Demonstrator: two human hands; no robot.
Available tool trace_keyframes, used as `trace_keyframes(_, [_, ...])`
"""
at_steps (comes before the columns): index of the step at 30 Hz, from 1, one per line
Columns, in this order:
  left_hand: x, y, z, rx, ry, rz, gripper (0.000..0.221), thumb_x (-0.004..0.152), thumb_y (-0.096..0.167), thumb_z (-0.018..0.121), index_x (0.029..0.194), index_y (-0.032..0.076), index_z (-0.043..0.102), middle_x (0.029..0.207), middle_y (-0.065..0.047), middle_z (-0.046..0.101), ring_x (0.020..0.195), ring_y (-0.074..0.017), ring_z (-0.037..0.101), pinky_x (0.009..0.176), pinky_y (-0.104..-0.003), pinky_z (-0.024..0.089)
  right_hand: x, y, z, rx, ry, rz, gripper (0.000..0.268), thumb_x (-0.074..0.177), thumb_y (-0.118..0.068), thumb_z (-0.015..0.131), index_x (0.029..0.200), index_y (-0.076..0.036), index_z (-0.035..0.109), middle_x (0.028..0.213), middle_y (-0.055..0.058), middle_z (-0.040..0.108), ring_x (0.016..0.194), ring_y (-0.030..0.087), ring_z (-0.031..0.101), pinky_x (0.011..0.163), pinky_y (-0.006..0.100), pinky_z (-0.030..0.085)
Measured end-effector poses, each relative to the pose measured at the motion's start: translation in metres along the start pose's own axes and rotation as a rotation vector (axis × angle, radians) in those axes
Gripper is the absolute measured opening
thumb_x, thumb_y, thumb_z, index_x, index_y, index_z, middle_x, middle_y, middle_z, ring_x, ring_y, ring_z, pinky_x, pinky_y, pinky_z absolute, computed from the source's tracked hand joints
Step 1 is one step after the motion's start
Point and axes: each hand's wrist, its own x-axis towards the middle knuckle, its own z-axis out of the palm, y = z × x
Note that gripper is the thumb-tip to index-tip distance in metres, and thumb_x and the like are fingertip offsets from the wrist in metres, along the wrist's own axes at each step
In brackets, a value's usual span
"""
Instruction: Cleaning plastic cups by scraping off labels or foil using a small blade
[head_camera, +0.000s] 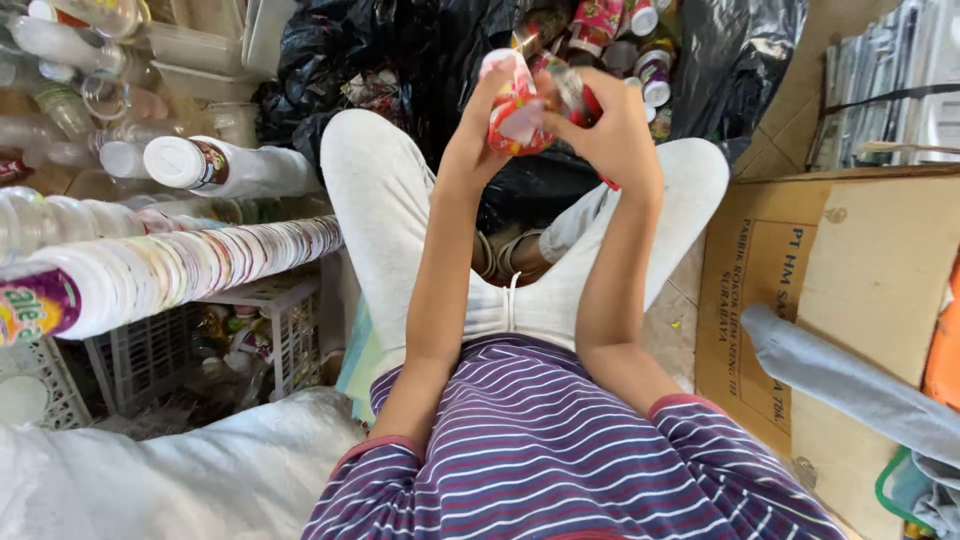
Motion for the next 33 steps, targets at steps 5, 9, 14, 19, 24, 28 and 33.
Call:
trace_keyframes(5, [-0.002, 0.015, 0.019, -0.111, -0.170, 0.102, 0.050, 0.103, 0.041, 0.060, 0.126, -0.003, 0.062, 0.119, -0.014, 0.070, 0.105, -0.0216, 0.067, 0.093, -0.036, 0.056, -0.004, -0.048, 0.008, 0.029, 0.185, -0.154, 0.029, 0.092, 0.001, 0.086, 0.115, 0.003, 0.068, 0.094, 0.007, 0.068, 0.071, 0.014, 0.048, 0.066, 0.027, 0.044])
trace_keyframes(9, [-0.017, 0.022, 0.035, -0.217, -0.172, 0.063, 0.060, 0.096, 0.052, 0.065, 0.119, -0.003, 0.062, 0.112, -0.015, 0.070, 0.103, -0.0234, 0.067, 0.094, -0.038, 0.056, -0.013, -0.064, 0.016, 0.057, 0.285, -0.162, 0.025, 0.092, 0.006, 0.080, 0.113, 0.005, 0.068, 0.093, 0.009, 0.069, 0.076, 0.016, 0.055, 0.072, 0.027, 0.048])
trace_keyframes(14, [-0.031, 0.015, 0.035, -0.293, -0.188, 0.050, 0.061, 0.097, 0.051, 0.064, 0.123, -0.004, 0.058, 0.115, -0.014, 0.069, 0.112, -0.0276, 0.065, 0.099, -0.040, 0.056, -0.028, -0.066, 0.021, 0.098, 0.271, -0.132, 0.023, 0.092, 0.010, 0.079, 0.110, 0.004, 0.067, 0.088, 0.007, 0.065, 0.069, 0.013, 0.047, 0.064, 0.024, 0.042])
trace_keyframes(19, [-0.032, 0.008, 0.025, -0.305, -0.092, 0.025, 0.063, 0.090, 0.054, 0.070, 0.123, 0.004, 0.053, 0.116, -0.015, 0.068, 0.116, -0.0324, 0.066, 0.093, -0.044, 0.059, -0.037, -0.066, 0.027, 0.082, 0.311, -0.146, 0.021, 0.093, 0.010, 0.080, 0.108, 0.003, 0.068, 0.088, 0.008, 0.065, 0.071, 0.013, 0.051, 0.064, 0.024, 0.042])
trace_keyframes(24, [-0.031, 0.005, 0.020, -0.360, -0.024, -0.017, 0.066, 0.089, 0.051, 0.072, 0.127, 0.000, 0.053, 0.117, -0.013, 0.066, 0.110, -0.0286, 0.066, 0.093, -0.041, 0.059, -0.040, -0.062, 0.032, 0.090, 0.317, -0.127, 0.019, 0.093, 0.009, 0.078, 0.107, 0.002, 0.067, 0.086, 0.007, 0.064, 0.070, 0.013, 0.050, 0.065, 0.024, 0.042])
trace_keyframes(28, [-0.032, 0.004, 0.016, -0.386, 0.073, 0.002, 0.059, 0.087, 0.044, 0.076, 0.127, 0.006, 0.055, 0.119, -0.015, 0.065, 0.107, -0.0286, 0.066, 0.091, -0.042, 0.059, -0.039, -0.059, 0.034, 0.083, 0.305, -0.146, 0.018, 0.093, 0.010, 0.079, 0.106, 0.004, 0.067, 0.087, 0.008, 0.064, 0.070, 0.014, 0.050, 0.064, 0.025, 0.042])
trace_keyframes(33, [-0.037, 0.003, 0.019, -0.331, 0.097, 0.064, 0.059, 0.088, 0.045, 0.075, 0.125, 0.004, 0.054, 0.117, -0.014, 0.065, 0.106, -0.0283, 0.068, 0.087, -0.040, 0.061, -0.037, -0.053, 0.037, 0.072, 0.305, -0.207, 0.021, 0.091, 0.011, 0.081, 0.106, 0.004, 0.067, 0.089, 0.012, 0.066, 0.071, 0.016, 0.054, 0.064, 0.027, 0.043])
